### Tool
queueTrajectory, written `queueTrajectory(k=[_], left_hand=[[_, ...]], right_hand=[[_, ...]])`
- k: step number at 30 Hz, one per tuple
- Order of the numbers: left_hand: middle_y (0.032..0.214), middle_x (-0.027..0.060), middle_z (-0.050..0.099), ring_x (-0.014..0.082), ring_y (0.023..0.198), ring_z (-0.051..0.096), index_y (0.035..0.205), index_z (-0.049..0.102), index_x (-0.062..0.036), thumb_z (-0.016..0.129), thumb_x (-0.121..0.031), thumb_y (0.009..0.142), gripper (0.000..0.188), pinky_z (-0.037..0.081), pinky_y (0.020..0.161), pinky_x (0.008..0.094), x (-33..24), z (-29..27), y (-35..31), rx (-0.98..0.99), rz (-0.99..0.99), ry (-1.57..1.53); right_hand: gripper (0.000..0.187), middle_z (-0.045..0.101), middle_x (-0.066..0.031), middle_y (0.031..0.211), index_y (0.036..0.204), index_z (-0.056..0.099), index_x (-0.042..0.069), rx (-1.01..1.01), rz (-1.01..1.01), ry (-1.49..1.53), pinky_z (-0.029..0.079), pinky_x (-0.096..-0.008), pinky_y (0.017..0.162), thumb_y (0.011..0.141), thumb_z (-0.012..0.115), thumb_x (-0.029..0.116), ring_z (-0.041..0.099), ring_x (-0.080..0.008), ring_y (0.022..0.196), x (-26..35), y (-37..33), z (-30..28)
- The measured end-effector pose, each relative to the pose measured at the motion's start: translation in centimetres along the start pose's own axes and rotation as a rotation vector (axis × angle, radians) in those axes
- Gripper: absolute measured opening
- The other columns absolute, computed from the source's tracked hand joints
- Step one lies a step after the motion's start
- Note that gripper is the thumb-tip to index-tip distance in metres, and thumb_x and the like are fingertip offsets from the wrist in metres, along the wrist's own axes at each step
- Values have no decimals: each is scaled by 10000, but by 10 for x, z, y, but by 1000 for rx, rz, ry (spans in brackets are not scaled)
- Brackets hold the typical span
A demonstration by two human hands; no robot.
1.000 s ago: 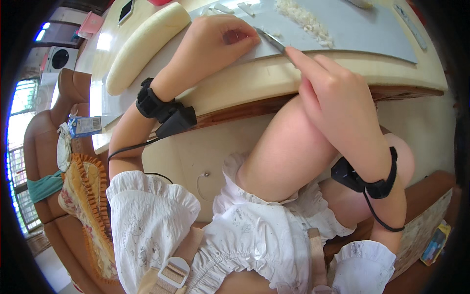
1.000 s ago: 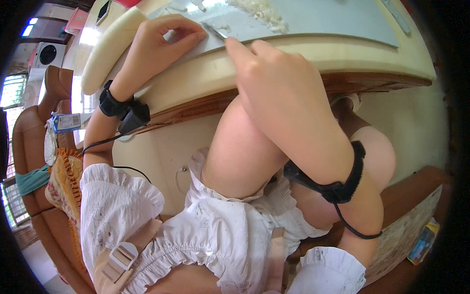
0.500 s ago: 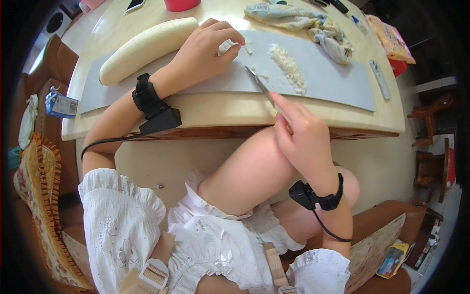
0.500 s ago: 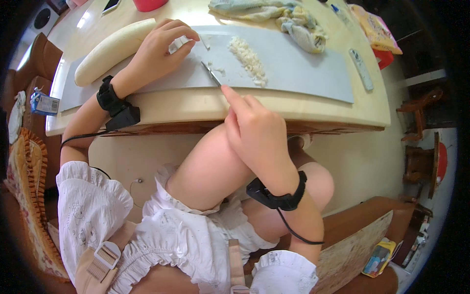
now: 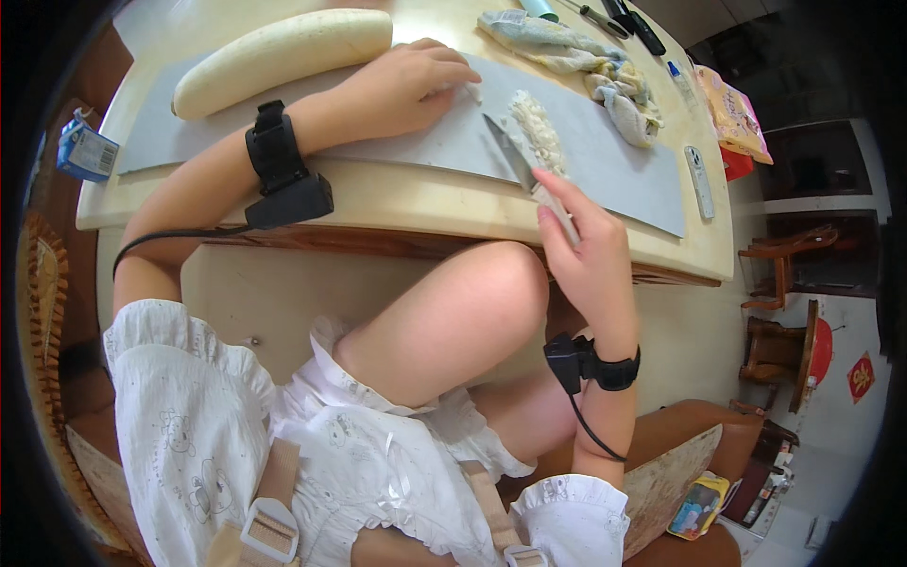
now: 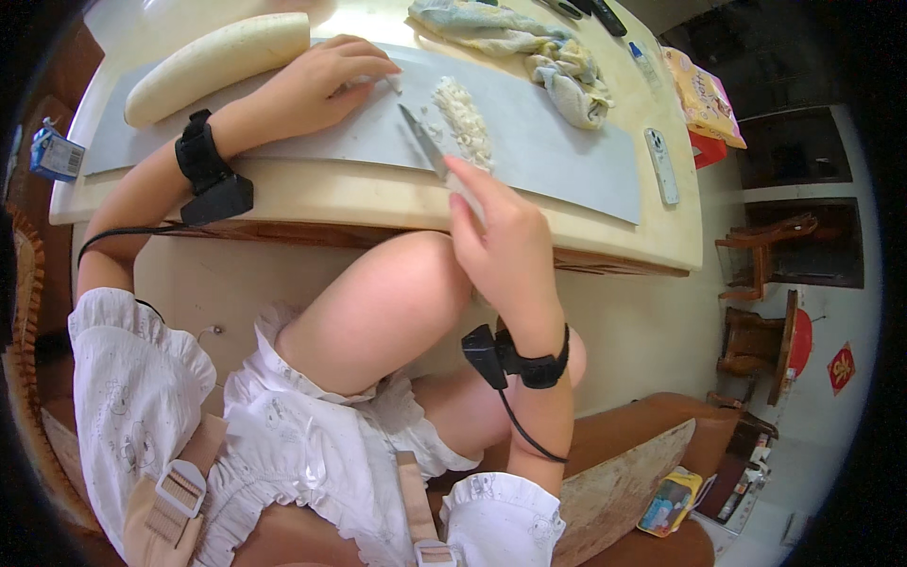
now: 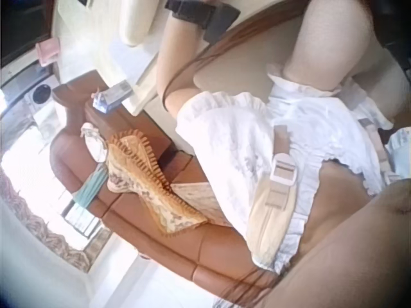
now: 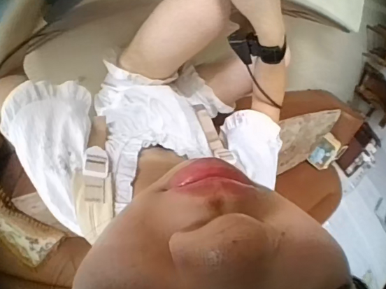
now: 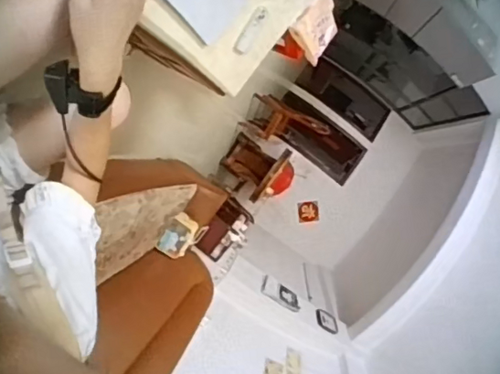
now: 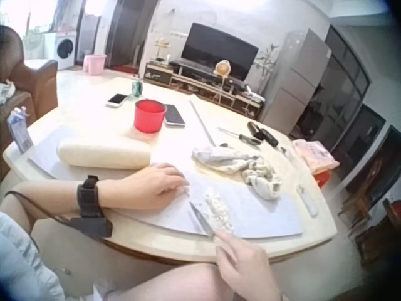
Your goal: The recorder is chopping a white vegetable into small pieces on a cutting board.
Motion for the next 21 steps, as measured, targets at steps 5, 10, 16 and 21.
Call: queueTrajectory(k=[5,10,16,21], left_hand=[[1106,125,680,323,1091,610,1135,714,-52,662,-63,934,208,507,945,422,0,-2,1,-70,51,9],[1094,113,661,321,1072,608,1086,703,-51,677,-80,935,156,505,937,411,5,-1,0,-63,42,-22],[1111,104,698,309,1116,606,1087,701,-74,699,-133,933,164,500,974,408,10,3,1,20,-91,-44],[997,145,693,307,1004,634,1036,728,-39,686,-122,942,132,512,885,390,-1,-5,2,5,-18,12]], right_hand=[[357,726,-215,1074,1269,696,80,65,-112,106,559,-428,809,915,655,53,703,-392,921,20,-2,18],[355,727,-206,1023,1259,701,82,72,-189,134,561,-426,771,907,671,53,702,-376,861,31,-1,25],[349,728,-204,999,1259,694,54,50,-111,41,560,-422,760,915,638,38,700,-383,828,23,1,13],[351,717,-206,961,1256,692,54,-19,-160,99,546,-441,730,910,638,42,685,-395,801,25,-1,8]])
Point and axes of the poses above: each hand's wrist, its own y-axis towards the middle knuckle, its own z-axis out of the palm, x = y × z, the point moved 6 cm from there along y, towards the middle knuckle
